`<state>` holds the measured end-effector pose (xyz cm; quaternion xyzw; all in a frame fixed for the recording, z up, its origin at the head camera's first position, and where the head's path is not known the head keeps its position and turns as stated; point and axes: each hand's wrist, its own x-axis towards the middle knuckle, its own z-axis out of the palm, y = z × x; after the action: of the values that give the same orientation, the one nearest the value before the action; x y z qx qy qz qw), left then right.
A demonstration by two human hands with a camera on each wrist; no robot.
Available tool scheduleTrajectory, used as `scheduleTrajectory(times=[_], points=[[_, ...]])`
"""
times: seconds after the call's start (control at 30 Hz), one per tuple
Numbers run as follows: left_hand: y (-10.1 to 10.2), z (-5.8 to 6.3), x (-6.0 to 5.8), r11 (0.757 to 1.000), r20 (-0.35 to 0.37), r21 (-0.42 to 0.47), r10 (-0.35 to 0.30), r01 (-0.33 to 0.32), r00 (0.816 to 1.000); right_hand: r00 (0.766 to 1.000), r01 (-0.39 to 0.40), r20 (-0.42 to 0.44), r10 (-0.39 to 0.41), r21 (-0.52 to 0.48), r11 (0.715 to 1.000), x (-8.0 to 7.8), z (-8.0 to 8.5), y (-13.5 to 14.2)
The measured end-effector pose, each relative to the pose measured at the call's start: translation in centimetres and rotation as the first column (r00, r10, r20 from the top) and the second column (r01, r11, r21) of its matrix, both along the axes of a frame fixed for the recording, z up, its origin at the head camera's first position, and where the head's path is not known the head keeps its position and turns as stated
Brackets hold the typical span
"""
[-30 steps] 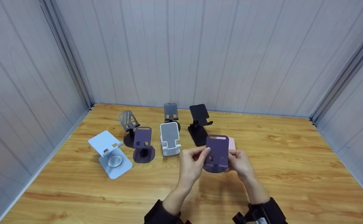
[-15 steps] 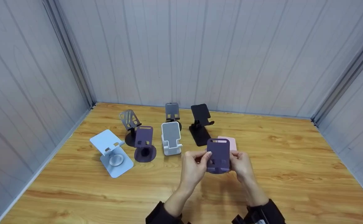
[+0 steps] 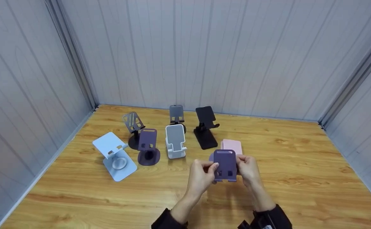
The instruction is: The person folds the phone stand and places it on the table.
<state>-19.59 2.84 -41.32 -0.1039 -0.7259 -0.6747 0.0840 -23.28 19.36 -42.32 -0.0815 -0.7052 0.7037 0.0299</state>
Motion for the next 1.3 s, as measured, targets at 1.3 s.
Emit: scheduleTrajectory(times=[1.3], points=[[-0.3, 0.5, -0.4, 0.985, -0.133, -0.077, 0.146, -0.157, 0.98, 0.957, -0.288, 0.008, 0.291, -0.124, 0.95, 0.7, 2.3, 2.1]])
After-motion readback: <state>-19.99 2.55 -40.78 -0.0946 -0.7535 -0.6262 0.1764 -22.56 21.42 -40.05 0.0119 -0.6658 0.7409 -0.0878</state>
